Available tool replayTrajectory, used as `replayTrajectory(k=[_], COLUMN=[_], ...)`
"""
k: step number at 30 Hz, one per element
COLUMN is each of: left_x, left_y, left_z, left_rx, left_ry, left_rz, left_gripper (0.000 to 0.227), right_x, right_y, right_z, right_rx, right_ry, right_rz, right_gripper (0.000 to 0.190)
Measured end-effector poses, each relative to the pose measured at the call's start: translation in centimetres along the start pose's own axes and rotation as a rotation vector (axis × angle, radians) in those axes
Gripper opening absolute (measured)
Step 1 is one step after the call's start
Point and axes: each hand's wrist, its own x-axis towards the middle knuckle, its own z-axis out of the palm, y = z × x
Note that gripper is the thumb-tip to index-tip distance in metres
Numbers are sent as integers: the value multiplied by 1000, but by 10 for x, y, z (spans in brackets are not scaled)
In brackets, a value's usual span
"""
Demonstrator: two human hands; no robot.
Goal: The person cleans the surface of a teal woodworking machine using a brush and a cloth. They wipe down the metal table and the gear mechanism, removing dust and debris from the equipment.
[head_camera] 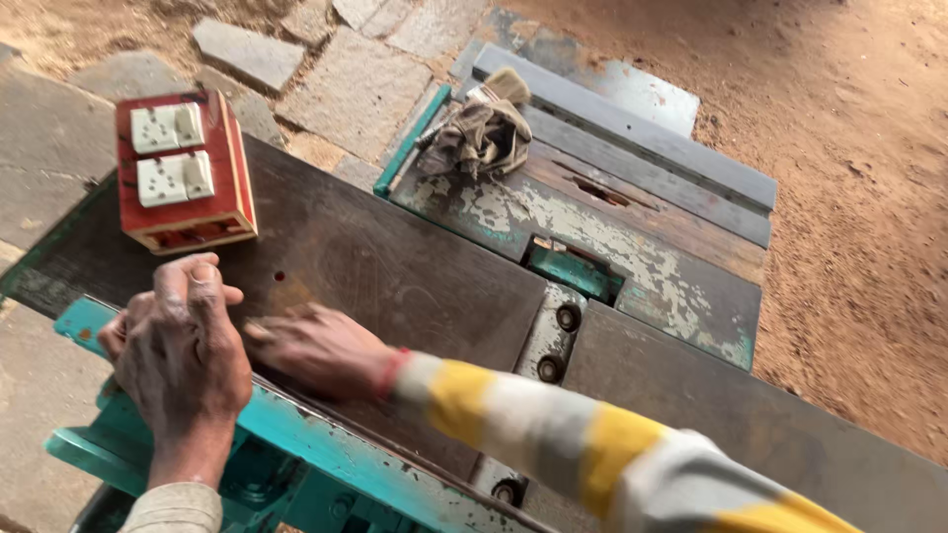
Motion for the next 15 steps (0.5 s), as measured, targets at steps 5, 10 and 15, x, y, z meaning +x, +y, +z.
replayTrajectory(k=[5, 10, 15], left_x=[-2, -3, -2], left_y=[0, 3, 1], left_z=[2, 1, 0], left_rx=[36, 41, 37], left_ry=[9, -5, 22], left_rz=[11, -19, 11], left_gripper=[53, 55, 54], right_x=[-87, -95, -94], right_y=[-20, -28, -33], right_z=[-32, -38, -40], right_rx=[143, 145, 143], right_ry=[-45, -32, -18], right_rz=[74, 106, 124], right_gripper=[49, 46, 46])
